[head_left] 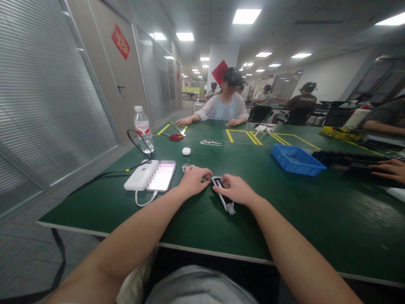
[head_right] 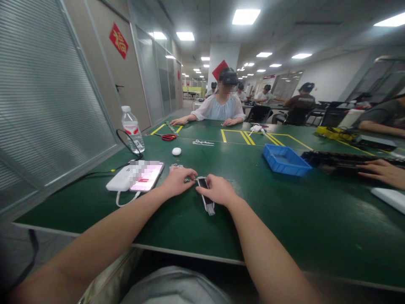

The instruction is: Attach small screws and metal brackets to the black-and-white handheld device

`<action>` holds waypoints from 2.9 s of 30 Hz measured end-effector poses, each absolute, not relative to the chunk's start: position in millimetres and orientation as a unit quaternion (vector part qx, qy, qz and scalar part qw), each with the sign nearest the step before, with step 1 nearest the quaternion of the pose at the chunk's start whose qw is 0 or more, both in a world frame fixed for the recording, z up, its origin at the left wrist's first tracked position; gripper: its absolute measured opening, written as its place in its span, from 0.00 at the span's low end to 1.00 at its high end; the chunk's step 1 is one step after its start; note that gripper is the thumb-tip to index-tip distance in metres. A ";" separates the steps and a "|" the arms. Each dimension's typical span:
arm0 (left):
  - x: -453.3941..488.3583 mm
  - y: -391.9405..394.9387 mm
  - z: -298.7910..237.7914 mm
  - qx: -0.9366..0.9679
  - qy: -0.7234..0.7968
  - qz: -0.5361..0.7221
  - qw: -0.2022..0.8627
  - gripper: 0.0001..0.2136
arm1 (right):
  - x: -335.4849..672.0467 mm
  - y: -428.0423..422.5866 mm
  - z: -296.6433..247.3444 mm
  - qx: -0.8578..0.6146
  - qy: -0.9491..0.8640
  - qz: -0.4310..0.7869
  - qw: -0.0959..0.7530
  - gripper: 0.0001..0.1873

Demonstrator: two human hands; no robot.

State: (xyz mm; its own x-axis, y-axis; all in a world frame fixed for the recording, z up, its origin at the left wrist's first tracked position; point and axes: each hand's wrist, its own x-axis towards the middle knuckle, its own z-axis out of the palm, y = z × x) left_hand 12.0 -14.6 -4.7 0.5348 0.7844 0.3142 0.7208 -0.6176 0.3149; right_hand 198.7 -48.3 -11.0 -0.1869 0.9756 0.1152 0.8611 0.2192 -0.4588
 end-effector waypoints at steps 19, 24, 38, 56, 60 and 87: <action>11.9 -16.6 -5.2 0.858 0.459 0.222 0.065 0.13 | 197.6 -48.6 -9.9 -0.611 -0.756 0.140 0.191 0.19; 12.9 -16.1 -6.2 0.862 0.452 0.222 0.064 0.11 | 198.0 -48.1 -10.7 -0.612 -0.755 0.143 0.190 0.19; 13.4 -13.4 -8.8 0.871 0.432 0.225 0.064 0.09 | 196.8 -50.2 -7.6 -0.603 -0.762 0.147 0.184 0.19; 12.0 -11.6 -11.4 0.887 0.399 0.223 0.068 0.12 | 197.0 -49.8 -9.2 -0.592 -0.768 0.151 0.192 0.20; 8.6 -12.1 -7.3 0.888 0.402 0.209 0.076 0.16 | 197.3 -49.2 -8.7 -0.600 -0.762 0.155 0.190 0.21; -11.9 2.3 -1.4 0.877 0.442 0.180 0.054 0.15 | 197.5 -49.2 -4.4 -0.605 -0.763 0.155 0.168 0.26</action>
State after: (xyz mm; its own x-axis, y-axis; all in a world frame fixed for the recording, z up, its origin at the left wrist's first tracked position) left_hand -11.9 2.3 -1.4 0.5452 0.7941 0.2686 0.7554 -0.6043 0.2532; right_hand 197.5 -49.2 -4.4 -0.2122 0.9748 0.0694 0.8708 0.2209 -0.4393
